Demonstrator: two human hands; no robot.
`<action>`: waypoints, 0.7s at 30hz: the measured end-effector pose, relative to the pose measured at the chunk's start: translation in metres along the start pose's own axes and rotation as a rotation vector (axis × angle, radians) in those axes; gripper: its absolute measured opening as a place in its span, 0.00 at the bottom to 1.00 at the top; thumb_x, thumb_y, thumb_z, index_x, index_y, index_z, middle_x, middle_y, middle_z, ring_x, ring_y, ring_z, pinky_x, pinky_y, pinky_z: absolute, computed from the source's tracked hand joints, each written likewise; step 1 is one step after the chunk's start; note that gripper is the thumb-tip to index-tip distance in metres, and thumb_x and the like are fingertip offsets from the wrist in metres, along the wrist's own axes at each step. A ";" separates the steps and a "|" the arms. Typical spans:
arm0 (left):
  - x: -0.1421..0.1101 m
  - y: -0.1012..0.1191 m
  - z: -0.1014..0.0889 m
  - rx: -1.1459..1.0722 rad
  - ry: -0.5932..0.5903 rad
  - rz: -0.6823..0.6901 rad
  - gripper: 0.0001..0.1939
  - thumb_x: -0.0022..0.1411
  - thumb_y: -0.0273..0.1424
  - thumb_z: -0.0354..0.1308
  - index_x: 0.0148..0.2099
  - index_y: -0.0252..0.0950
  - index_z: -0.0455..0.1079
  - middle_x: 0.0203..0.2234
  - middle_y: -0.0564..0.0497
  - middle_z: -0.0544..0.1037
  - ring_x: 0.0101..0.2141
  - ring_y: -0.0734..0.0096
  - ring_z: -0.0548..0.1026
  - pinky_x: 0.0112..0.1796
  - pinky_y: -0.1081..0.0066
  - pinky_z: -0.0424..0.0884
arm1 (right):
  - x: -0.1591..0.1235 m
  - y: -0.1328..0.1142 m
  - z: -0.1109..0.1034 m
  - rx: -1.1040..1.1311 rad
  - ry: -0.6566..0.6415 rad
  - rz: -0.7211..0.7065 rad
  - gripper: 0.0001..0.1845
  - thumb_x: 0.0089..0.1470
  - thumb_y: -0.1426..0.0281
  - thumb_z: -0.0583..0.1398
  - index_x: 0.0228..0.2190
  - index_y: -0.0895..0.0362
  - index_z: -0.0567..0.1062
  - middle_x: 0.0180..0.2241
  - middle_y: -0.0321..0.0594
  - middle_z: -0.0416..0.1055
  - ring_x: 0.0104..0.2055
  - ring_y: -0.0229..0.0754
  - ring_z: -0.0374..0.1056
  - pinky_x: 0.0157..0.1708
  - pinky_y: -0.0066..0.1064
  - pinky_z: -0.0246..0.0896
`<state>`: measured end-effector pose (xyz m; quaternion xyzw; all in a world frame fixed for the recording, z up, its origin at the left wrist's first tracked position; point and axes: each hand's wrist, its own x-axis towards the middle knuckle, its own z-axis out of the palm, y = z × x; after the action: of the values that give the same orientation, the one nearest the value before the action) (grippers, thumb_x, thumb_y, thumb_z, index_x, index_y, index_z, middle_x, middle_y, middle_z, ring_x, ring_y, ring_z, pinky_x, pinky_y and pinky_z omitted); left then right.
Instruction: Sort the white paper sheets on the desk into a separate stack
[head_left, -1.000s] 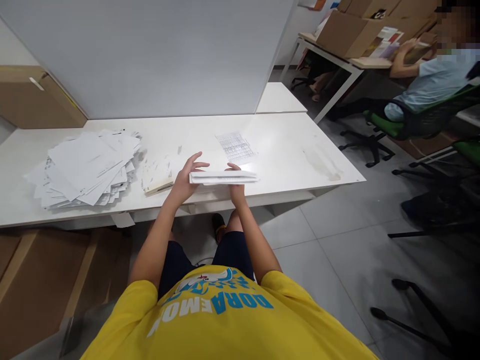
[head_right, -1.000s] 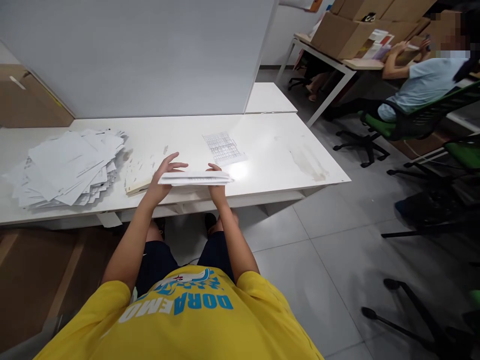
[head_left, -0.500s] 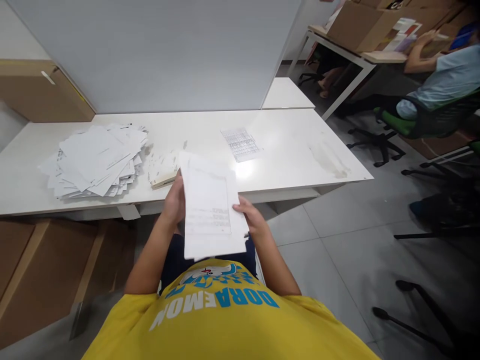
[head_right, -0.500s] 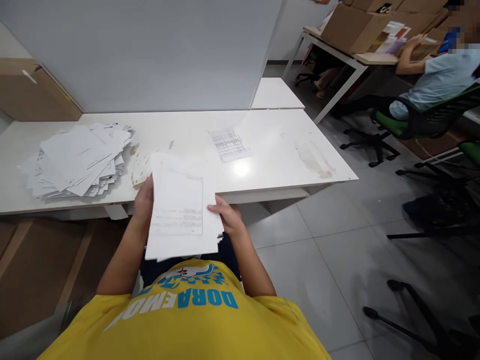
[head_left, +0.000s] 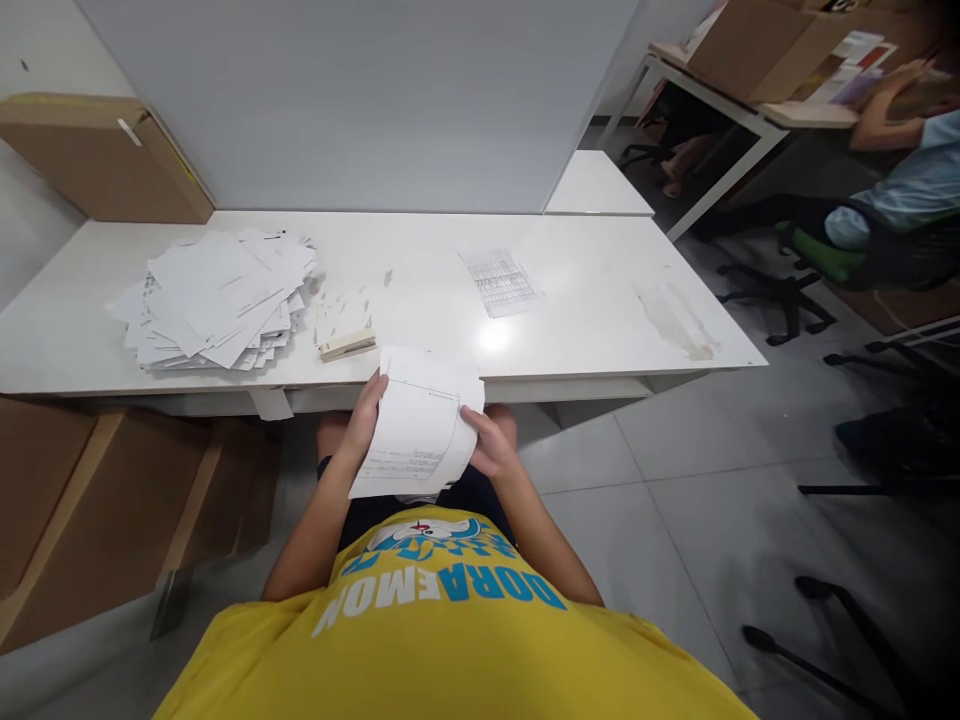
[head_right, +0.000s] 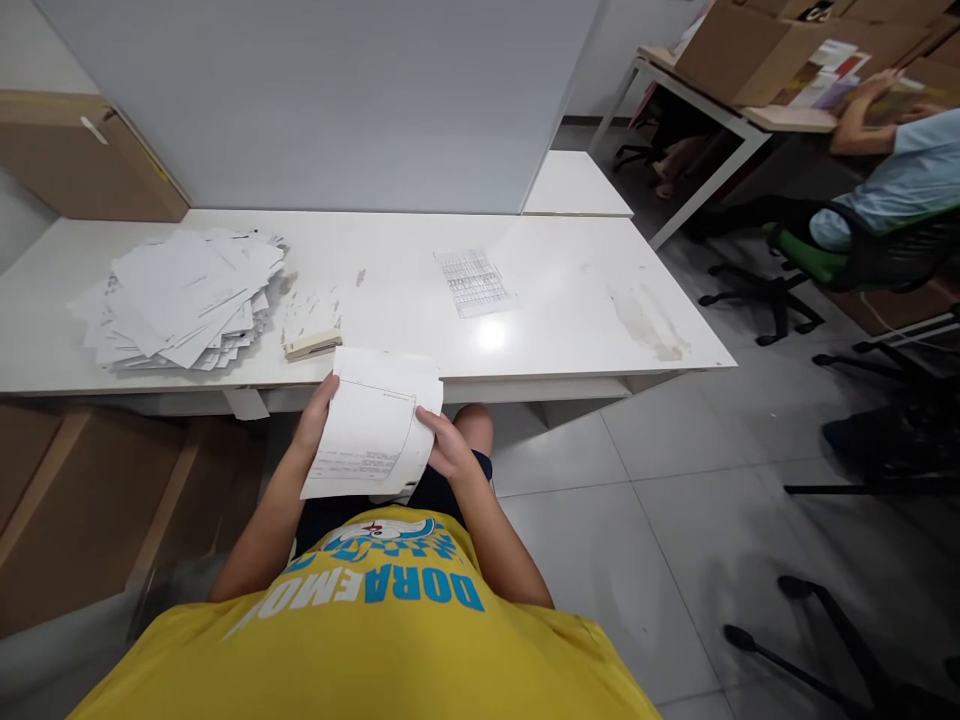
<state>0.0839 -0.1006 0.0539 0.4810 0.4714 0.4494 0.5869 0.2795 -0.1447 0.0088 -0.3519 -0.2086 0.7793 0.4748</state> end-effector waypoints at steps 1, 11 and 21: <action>-0.002 -0.002 -0.001 -0.016 0.026 -0.002 0.35 0.60 0.57 0.53 0.61 0.42 0.68 0.51 0.48 0.78 0.62 0.49 0.66 0.56 0.58 0.67 | 0.000 -0.001 -0.001 -0.010 0.007 -0.011 0.25 0.46 0.57 0.67 0.45 0.55 0.76 0.45 0.45 0.80 0.57 0.54 0.71 0.54 0.45 0.70; -0.019 -0.010 -0.010 -0.034 -0.010 -0.153 0.33 0.45 0.52 0.68 0.49 0.36 0.74 0.43 0.44 0.82 0.48 0.44 0.76 0.45 0.58 0.74 | -0.003 0.007 -0.004 -0.080 0.038 0.074 0.25 0.51 0.54 0.66 0.47 0.56 0.77 0.44 0.45 0.80 0.53 0.53 0.74 0.52 0.44 0.72; -0.007 -0.007 -0.003 -0.151 0.045 -0.067 0.31 0.50 0.47 0.68 0.52 0.36 0.72 0.45 0.44 0.81 0.44 0.53 0.79 0.43 0.61 0.74 | -0.024 -0.005 -0.021 -0.280 -0.065 0.087 0.26 0.41 0.61 0.73 0.43 0.55 0.79 0.43 0.46 0.80 0.46 0.55 0.77 0.47 0.47 0.73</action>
<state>0.0799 -0.1077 0.0479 0.4091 0.4651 0.4747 0.6253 0.3053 -0.1633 0.0066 -0.3979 -0.3152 0.7733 0.3799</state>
